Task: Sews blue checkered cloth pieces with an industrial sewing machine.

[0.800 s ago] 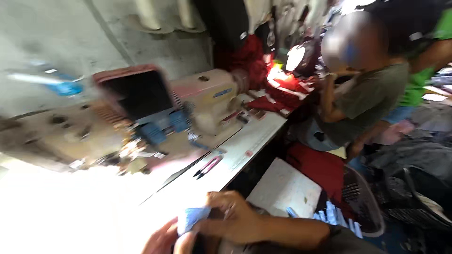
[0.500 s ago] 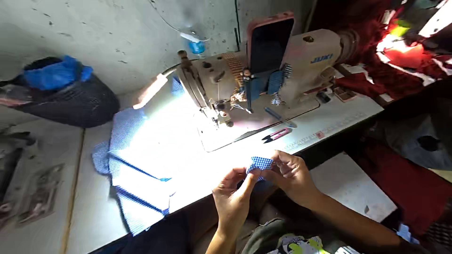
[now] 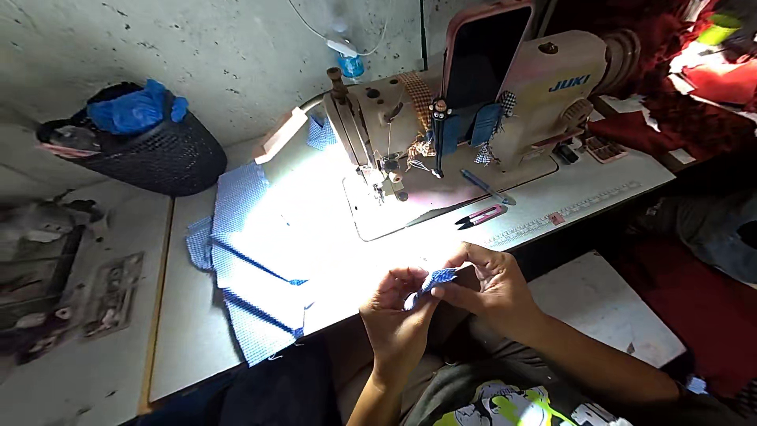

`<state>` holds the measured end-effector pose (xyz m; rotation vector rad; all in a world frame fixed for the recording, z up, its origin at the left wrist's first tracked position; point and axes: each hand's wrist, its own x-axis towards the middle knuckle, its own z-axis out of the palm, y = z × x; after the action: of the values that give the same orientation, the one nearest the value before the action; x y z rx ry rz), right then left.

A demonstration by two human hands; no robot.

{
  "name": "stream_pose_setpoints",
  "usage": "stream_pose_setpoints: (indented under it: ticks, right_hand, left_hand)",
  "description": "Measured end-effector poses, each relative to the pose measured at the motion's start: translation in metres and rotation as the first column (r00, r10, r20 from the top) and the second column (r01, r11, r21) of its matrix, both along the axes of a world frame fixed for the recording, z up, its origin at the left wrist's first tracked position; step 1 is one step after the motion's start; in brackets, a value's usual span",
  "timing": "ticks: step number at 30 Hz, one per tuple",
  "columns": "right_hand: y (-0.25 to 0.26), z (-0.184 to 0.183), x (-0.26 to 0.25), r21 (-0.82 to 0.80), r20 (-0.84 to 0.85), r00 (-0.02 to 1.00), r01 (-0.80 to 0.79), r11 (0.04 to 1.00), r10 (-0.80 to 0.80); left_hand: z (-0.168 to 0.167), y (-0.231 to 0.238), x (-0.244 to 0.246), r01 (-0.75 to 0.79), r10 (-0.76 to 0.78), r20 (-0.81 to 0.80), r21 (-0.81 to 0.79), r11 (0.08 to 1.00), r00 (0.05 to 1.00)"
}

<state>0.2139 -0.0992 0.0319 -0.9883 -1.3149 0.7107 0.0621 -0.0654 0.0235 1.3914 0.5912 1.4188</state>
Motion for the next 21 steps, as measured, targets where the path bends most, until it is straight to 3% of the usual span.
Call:
stream_pose_setpoints:
  ticks: [6,21]
  right_hand:
    - [0.002,0.004,0.000,-0.032,0.016,1.000,-0.006,0.999,0.007]
    - [0.002,0.005,0.001,-0.045,-0.020,0.998,-0.052,0.998,0.051]
  left_hand:
    - [0.004,0.003,-0.013,0.148,-0.148,-0.017,-0.022,0.989,0.989]
    - [0.013,0.000,-0.012,0.043,-0.025,0.101,-0.181,0.983,0.995]
